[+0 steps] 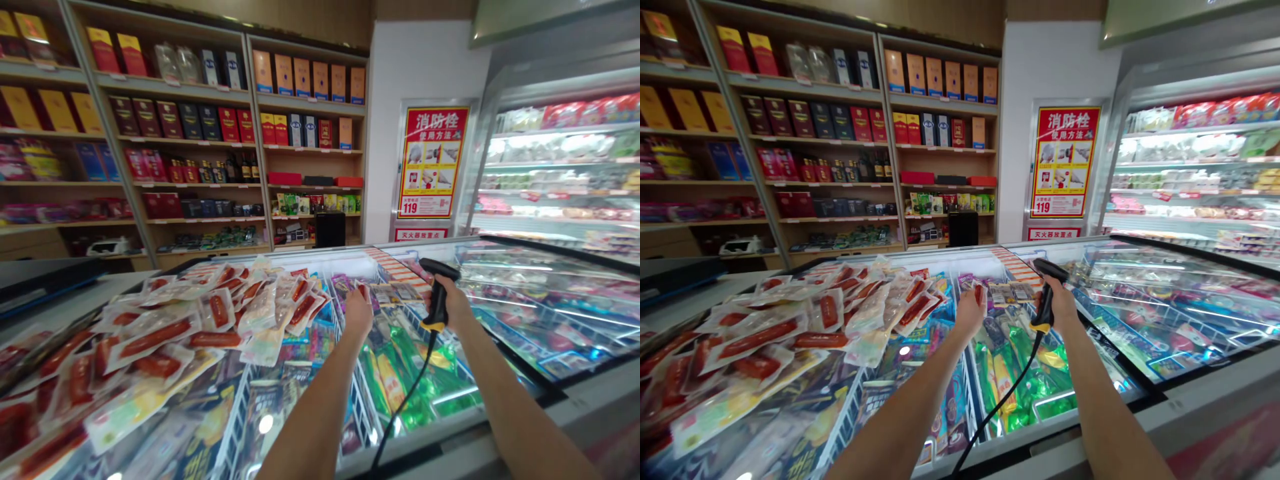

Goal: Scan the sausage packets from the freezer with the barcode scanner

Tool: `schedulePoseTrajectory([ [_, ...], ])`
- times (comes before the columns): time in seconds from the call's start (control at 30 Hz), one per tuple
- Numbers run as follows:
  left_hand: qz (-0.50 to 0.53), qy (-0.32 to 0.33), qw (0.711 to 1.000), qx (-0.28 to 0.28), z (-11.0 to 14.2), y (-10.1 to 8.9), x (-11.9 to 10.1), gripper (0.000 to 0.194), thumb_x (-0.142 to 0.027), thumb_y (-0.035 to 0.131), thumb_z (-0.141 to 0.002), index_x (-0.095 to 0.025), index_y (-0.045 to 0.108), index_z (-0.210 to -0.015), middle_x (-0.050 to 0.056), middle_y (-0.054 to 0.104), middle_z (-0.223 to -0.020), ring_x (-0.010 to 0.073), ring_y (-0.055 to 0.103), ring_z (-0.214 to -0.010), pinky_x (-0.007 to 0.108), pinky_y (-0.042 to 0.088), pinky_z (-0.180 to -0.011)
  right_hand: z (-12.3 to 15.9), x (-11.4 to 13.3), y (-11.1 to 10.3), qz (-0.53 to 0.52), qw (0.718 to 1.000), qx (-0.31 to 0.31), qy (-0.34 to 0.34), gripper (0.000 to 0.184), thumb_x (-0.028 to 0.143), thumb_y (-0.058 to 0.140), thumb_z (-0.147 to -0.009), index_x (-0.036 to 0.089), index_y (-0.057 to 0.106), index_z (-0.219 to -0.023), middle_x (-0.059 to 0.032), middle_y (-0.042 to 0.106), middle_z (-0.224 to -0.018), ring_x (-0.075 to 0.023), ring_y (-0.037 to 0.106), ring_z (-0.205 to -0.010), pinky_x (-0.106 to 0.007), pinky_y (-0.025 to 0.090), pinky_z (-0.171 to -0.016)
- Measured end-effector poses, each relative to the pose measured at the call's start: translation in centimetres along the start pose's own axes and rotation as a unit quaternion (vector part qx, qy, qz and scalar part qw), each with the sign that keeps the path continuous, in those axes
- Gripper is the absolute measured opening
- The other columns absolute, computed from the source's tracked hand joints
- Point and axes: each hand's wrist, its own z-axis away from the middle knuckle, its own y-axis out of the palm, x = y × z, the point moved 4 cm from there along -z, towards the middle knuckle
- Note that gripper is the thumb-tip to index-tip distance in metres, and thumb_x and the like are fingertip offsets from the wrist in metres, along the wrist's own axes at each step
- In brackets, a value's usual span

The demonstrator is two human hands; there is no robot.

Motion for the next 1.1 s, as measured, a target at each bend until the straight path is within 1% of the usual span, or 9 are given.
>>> schedulePoseTrajectory([
  [0.07,-0.018,0.024,1.000,-0.006,0.2,-0.1,-0.4,0.025,-0.022,0.037,-0.077,-0.013,0.054,-0.093,0.009,0.056,-0.097,0.0159,0.048,-0.096,0.025,0.034,-0.084,0.0,0.0,-0.2,-0.010,1.000,-0.006,0.011,0.018,0.037,0.050,-0.065,0.019,0.046,-0.068,0.0040,0.049,-0.040,-0.0110,0.046,-0.032,-0.022,0.037,-0.030],
  [0.13,-0.043,0.035,0.998,-0.021,0.4,-1.1,0.2,0.024,-0.021,0.040,-0.075,-0.014,0.054,-0.093,0.009,0.054,-0.103,0.0171,0.044,-0.101,0.027,0.031,-0.088,0.0,-0.2,-0.1,-0.010,1.000,-0.006,0.020,0.017,0.036,0.050,-0.066,0.019,0.046,-0.067,0.0039,0.049,-0.040,-0.0110,0.046,-0.032,-0.022,0.036,-0.030],
  [0.3,-0.112,-0.005,0.991,-0.074,1.3,-6.2,5.8,0.027,-0.026,0.038,-0.076,-0.015,0.053,-0.095,0.012,0.052,-0.102,0.0264,0.040,-0.103,0.040,0.031,-0.084,0.5,-1.0,1.0,-0.001,0.999,0.029,0.030,0.017,0.036,0.051,-0.066,0.019,0.046,-0.068,0.0024,0.051,-0.043,-0.0116,0.047,-0.034,-0.023,0.038,-0.031],
  [0.43,-0.164,-0.032,0.981,-0.100,2.6,-9.1,9.5,0.035,-0.038,0.038,-0.075,-0.015,0.055,-0.094,0.012,0.053,-0.099,0.0280,0.040,-0.101,0.040,0.031,-0.083,1.1,-1.9,2.1,0.008,0.996,0.084,0.042,0.019,0.037,0.051,-0.066,0.019,0.048,-0.071,0.0020,0.052,-0.045,-0.0117,0.048,-0.035,-0.023,0.037,-0.032],
  [0.6,-0.239,-0.038,0.969,-0.057,3.4,-9.3,10.4,0.042,-0.045,0.034,-0.076,-0.014,0.060,-0.085,0.011,0.055,-0.097,0.0265,0.042,-0.098,0.037,0.031,-0.082,2.3,-2.9,3.5,0.013,0.987,0.143,0.069,0.021,0.038,0.049,-0.068,0.019,0.050,-0.077,0.0016,0.053,-0.048,-0.0116,0.048,-0.037,-0.022,0.037,-0.033],
  [0.73,-0.237,-0.029,0.970,-0.055,3.5,-9.1,10.3,0.034,-0.039,0.039,-0.075,-0.014,0.059,-0.086,0.011,0.056,-0.097,0.0261,0.041,-0.101,0.039,0.026,-0.087,4.2,-3.7,5.3,0.025,0.978,0.181,0.097,0.023,0.038,0.048,-0.069,0.019,0.050,-0.080,0.0027,0.052,-0.048,-0.0106,0.047,-0.036,-0.022,0.036,-0.033],
  [0.9,-0.206,0.028,0.976,-0.061,3.3,-8.8,9.7,0.023,-0.029,0.046,-0.072,-0.018,0.054,-0.091,0.008,0.059,-0.090,0.0223,0.047,-0.095,0.042,0.015,-0.094,7.4,-4.6,8.0,0.070,0.955,0.257,0.132,0.027,0.042,0.046,-0.069,0.015,0.050,-0.064,0.0008,0.052,-0.046,-0.0093,0.046,-0.035,-0.021,0.036,-0.033],
  [0.97,-0.193,0.043,0.979,-0.055,3.2,-8.7,9.5,0.023,-0.027,0.045,-0.072,-0.019,0.053,-0.093,0.006,0.059,-0.090,0.0197,0.051,-0.090,0.038,0.020,-0.093,8.4,-4.7,8.6,0.088,0.946,0.280,0.135,0.030,0.042,0.045,-0.070,0.014,0.049,-0.058,-0.0002,0.052,-0.044,-0.0088,0.045,-0.034,-0.020,0.035,-0.032],
  [1.1,-0.171,0.065,0.982,-0.044,2.8,-8.5,9.3,0.026,-0.021,0.044,-0.072,-0.023,0.051,-0.097,0.004,0.057,-0.094,0.0177,0.051,-0.088,0.030,0.035,-0.078,9.0,-4.5,9.0,0.091,0.944,0.291,0.127,0.029,0.040,0.043,-0.071,0.015,0.049,-0.059,0.0001,0.051,-0.042,-0.0089,0.044,-0.034,-0.020,0.035,-0.033],
])
